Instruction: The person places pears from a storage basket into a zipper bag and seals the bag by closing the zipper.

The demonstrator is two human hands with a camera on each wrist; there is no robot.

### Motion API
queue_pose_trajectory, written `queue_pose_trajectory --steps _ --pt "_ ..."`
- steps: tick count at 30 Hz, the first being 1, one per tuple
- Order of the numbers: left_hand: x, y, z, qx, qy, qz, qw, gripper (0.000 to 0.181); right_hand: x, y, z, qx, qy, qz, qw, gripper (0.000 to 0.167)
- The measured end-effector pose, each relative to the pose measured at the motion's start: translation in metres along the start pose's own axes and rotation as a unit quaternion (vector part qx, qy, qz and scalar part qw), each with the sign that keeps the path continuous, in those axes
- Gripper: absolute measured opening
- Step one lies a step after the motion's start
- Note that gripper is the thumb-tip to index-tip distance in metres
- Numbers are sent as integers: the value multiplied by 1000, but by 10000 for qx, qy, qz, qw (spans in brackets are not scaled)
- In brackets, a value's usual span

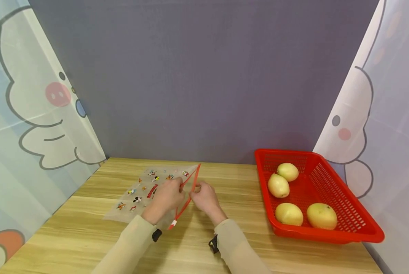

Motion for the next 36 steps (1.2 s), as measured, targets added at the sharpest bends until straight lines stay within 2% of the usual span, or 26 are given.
queue_pose_trajectory --steps 3,6,12,18,23,26,31,36 --pt "-5 -2 -2 -90 -3 132 9999 12 1 0 1 -91 279 10 9996 38" --pt "-8 -2 -4 -138 45 208 9997 17 3 0 0 -237 184 -34 9995 36" --pt "-15 0 -4 -423 486 461 9969 10 7 -2 -2 -379 -9 -5 9993 37" --pt "-26 1 -10 -813 1099 839 9870 16 9 -1 -3 -570 -323 -179 9977 35" --pt "-32 3 -16 -1109 1503 988 9774 23 9 -1 -5 -605 -468 -257 9967 32" --pt "-34 4 -22 -1330 1439 1091 9745 17 9 -1 -6 -657 -577 -301 9957 31" --pt "-34 6 -34 -1431 1005 1103 9784 8 9 -2 -8 -709 -628 -365 9948 30" --pt "-32 7 -47 -1517 636 1006 9812 13 10 -4 -11 -585 -397 -246 9972 31"
Point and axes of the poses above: each hand's wrist, its own y-axis towards the middle knuckle, its own z-axis out of the palm, x = y × z, the point moved 1 cm from there along y, towards the middle knuckle, and after that the axes turned 4 degrees about -x, right-handed, at the moved point
